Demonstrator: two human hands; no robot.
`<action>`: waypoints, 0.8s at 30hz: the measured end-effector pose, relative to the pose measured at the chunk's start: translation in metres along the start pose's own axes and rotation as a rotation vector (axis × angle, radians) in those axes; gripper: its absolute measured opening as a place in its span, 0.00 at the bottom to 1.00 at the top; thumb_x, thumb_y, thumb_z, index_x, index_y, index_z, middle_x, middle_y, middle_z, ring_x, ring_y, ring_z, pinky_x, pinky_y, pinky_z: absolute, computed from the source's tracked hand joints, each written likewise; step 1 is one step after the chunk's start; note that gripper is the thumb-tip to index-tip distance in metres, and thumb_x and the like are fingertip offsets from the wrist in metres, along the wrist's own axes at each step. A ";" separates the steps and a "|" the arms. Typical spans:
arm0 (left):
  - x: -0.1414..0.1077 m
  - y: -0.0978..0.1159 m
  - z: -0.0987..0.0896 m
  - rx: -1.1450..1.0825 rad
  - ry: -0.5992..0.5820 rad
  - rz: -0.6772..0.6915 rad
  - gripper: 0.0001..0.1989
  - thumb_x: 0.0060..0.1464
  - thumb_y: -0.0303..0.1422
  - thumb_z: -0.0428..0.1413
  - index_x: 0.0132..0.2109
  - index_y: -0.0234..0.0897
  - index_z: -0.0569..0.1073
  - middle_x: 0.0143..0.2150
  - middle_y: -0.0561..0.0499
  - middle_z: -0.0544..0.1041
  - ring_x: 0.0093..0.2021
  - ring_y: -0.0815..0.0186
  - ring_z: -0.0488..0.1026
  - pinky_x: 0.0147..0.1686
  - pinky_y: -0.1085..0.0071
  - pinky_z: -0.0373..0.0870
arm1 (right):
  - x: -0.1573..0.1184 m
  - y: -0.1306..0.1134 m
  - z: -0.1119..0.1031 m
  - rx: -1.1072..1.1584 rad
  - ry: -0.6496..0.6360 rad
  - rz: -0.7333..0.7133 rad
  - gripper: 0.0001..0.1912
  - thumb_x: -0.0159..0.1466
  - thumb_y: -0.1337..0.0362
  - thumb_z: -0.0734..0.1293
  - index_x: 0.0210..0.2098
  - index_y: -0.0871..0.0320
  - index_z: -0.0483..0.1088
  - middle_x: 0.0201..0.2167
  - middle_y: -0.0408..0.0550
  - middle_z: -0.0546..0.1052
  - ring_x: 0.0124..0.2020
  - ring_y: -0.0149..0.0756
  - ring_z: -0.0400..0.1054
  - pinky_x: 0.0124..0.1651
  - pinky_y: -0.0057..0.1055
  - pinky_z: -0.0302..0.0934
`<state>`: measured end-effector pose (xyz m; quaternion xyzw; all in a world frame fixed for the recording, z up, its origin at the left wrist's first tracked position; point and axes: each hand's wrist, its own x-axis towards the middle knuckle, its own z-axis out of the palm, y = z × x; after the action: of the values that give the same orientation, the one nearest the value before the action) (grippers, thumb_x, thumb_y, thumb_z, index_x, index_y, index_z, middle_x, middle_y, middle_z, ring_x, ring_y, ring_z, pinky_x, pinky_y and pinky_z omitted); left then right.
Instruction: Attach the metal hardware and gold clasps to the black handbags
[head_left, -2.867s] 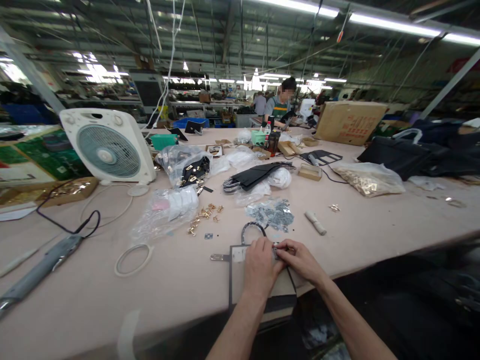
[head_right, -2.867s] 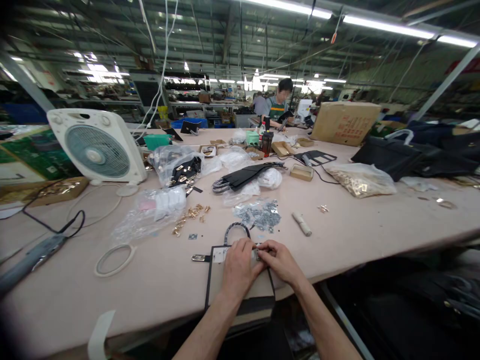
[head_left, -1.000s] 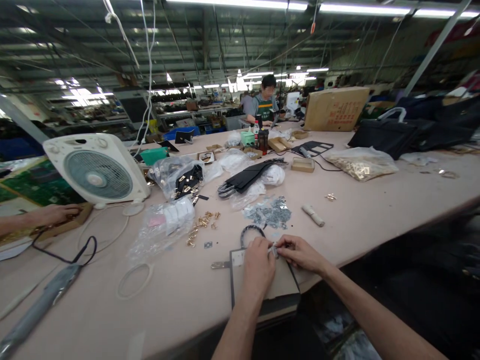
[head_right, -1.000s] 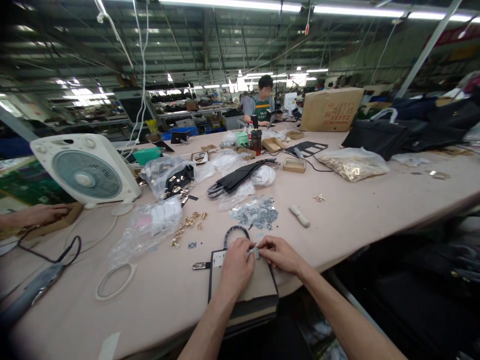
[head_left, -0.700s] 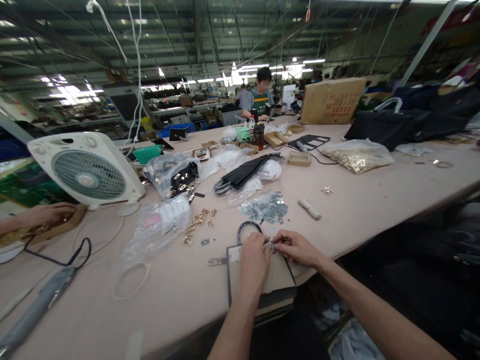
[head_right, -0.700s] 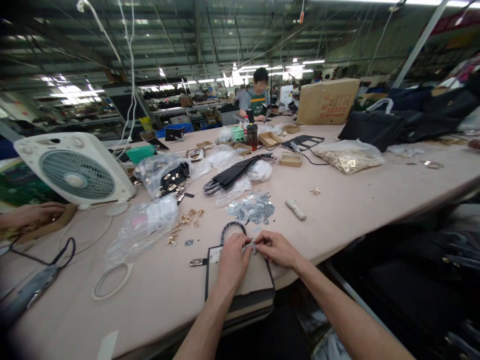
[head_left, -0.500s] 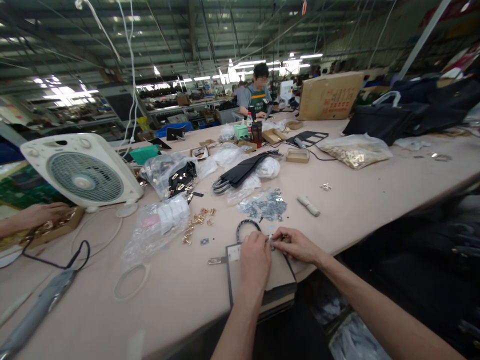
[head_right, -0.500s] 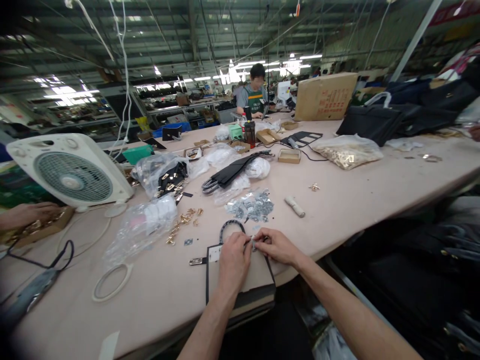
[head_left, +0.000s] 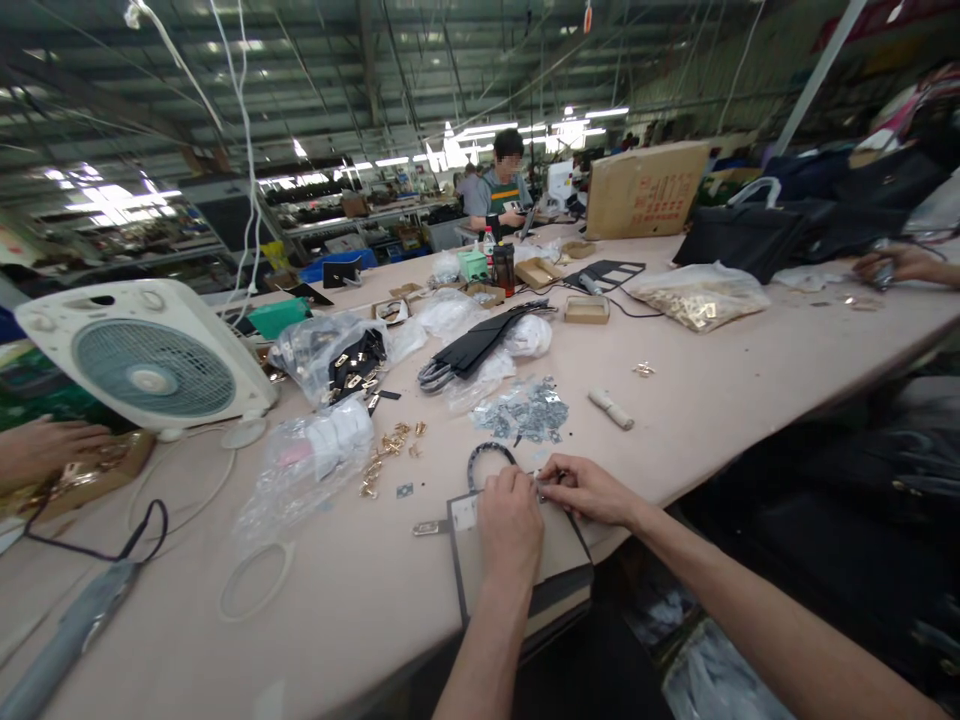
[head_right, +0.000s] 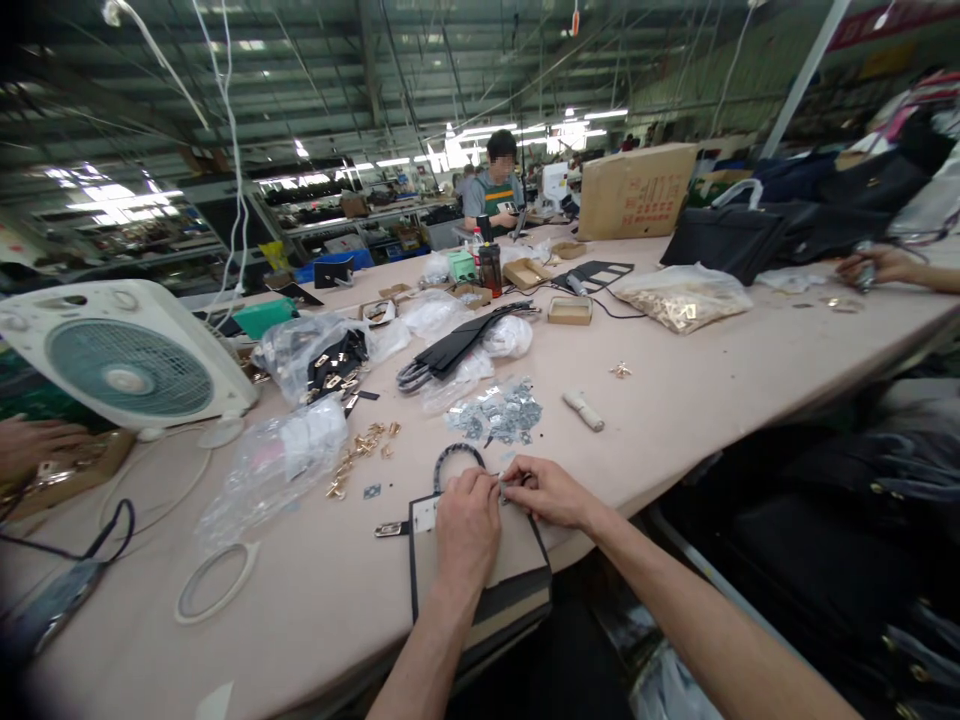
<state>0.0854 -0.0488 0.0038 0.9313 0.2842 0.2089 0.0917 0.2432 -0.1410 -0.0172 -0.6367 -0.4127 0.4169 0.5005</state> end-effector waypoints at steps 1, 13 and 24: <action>0.000 0.001 0.000 0.016 -0.002 -0.004 0.06 0.67 0.28 0.53 0.43 0.40 0.75 0.45 0.47 0.77 0.44 0.56 0.71 0.42 0.61 0.68 | 0.000 0.000 0.000 0.000 -0.006 -0.001 0.22 0.63 0.46 0.73 0.43 0.57 0.71 0.21 0.34 0.68 0.17 0.25 0.60 0.18 0.22 0.57; 0.008 -0.012 0.005 -0.176 -0.005 0.072 0.09 0.67 0.25 0.53 0.41 0.39 0.77 0.42 0.47 0.77 0.44 0.58 0.73 0.48 0.61 0.70 | 0.001 0.000 0.000 -0.012 -0.020 -0.013 0.21 0.64 0.47 0.72 0.46 0.57 0.72 0.22 0.35 0.68 0.18 0.25 0.60 0.18 0.22 0.59; 0.001 -0.008 -0.002 -0.260 0.033 0.024 0.09 0.61 0.25 0.57 0.46 0.39 0.78 0.48 0.46 0.76 0.50 0.56 0.72 0.53 0.57 0.71 | 0.001 -0.008 0.003 -0.039 -0.028 0.007 0.19 0.65 0.50 0.71 0.46 0.58 0.73 0.25 0.36 0.69 0.18 0.25 0.61 0.18 0.21 0.58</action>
<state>0.0812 -0.0414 0.0039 0.9113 0.2449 0.2602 0.2046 0.2399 -0.1378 -0.0101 -0.6420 -0.4254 0.4193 0.4807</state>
